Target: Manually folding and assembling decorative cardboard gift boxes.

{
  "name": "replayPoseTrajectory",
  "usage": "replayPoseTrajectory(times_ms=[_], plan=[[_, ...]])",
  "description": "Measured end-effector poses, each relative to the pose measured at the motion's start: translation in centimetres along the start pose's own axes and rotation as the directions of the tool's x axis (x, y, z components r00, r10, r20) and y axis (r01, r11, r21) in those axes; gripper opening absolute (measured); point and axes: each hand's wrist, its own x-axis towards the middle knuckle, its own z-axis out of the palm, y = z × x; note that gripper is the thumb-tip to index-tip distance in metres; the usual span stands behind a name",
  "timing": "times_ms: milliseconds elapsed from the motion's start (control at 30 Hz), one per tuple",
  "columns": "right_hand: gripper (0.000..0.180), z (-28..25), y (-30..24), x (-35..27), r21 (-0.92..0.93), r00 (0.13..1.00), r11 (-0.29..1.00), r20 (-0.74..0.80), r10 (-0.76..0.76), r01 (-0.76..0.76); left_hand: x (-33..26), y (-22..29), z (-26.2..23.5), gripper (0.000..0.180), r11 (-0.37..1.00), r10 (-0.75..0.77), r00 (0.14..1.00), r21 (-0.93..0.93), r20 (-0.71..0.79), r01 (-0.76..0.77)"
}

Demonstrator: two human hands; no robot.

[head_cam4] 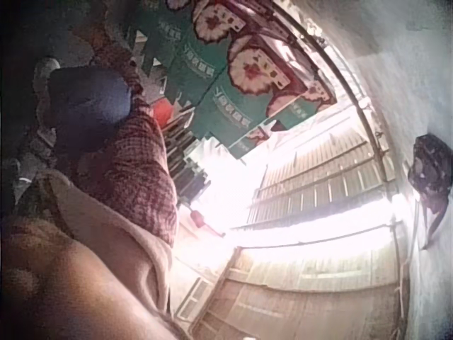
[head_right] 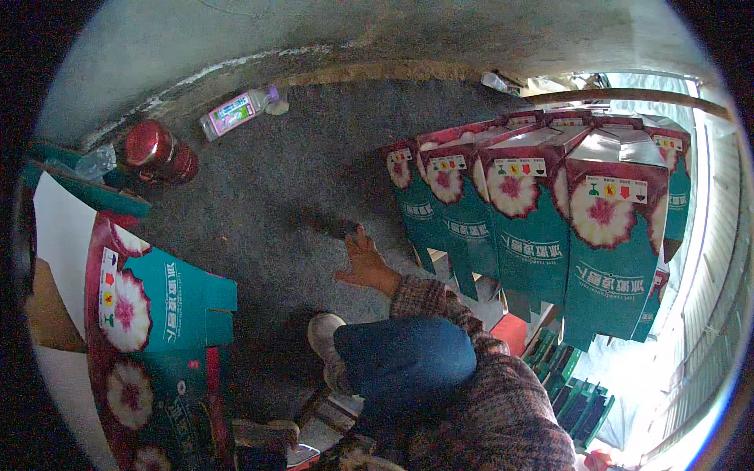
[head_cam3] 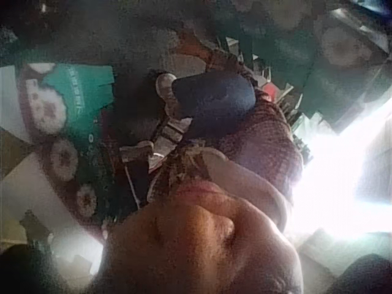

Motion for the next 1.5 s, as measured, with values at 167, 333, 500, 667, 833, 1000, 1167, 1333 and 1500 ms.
replayPoseTrajectory(times_ms=[167, 333, 500, 667, 833, 1000, 1167, 1333, 1500], plan=[[0.098, 0.8, 0.6, 0.0, -0.054, 0.995, 0.996, -0.065, -0.069, 0.066, 0.8, 0.1, 0.3, 0.027, 1.0, 0.009, 0.999, 0.014, 0.033, -0.009], [0.099, -0.3, -0.6, -0.5, -0.009, 1.0, 1.0, 0.003, 0.008, -0.008, 1.4, 0.2, 0.5, 0.026, 0.999, 0.022, 0.998, 0.03, 0.054, -0.024], [0.101, -0.6, -0.1, -0.5, 0.012, 1.0, 1.0, -0.011, 0.005, -0.005, 1.8, 0.6, 0.4, 0.026, 0.998, 0.055, 0.994, 0.002, 0.091, -0.055], [0.103, -1.0, -1.8, 0.4, -0.016, 0.997, 0.999, 0.064, 0.038, -0.037, 1.9, -0.3, -3.0, 0.025, 0.998, 0.056, 0.979, -0.031, 0.195, -0.051], [0.099, -0.3, -1.4, 0.7, -0.138, 1.0, 0.99, 0.024, 0.015, -0.012, -3.3, -5.9, -12.1, 0.025, 0.979, -0.164, 0.916, -0.052, 0.366, 0.196], [0.081, -4.6, 17.0, 1.0, -0.427, 0.994, 0.898, 0.044, -0.102, 0.111, -9.8, -7.6, -9.9, 0.03, 0.939, -0.339, 0.913, -0.133, -0.226, 0.316], [0.054, -8.6, -6.1, 1.0, 0.562, 0.987, 0.812, -0.054, -0.153, 0.157, -11.1, -7.2, -14.8, 0.026, 0.971, -0.152, 0.907, -0.232, -0.392, 0.062], [0.038, -25.4, -22.9, -9.8, -0.061, 0.566, 0.735, -0.596, -0.57, 0.675, -11.6, -5.7, -14.7, 0.028, 0.723, -0.099, 0.945, -0.675, -0.311, -0.146], [0.032, -27.6, -34.3, -20.0, -0.354, 0.325, 0.528, -0.494, -0.806, 0.772, -12.6, -5.9, -15.5, 0.025, 0.673, 0.068, 0.946, -0.685, -0.318, -0.279]])
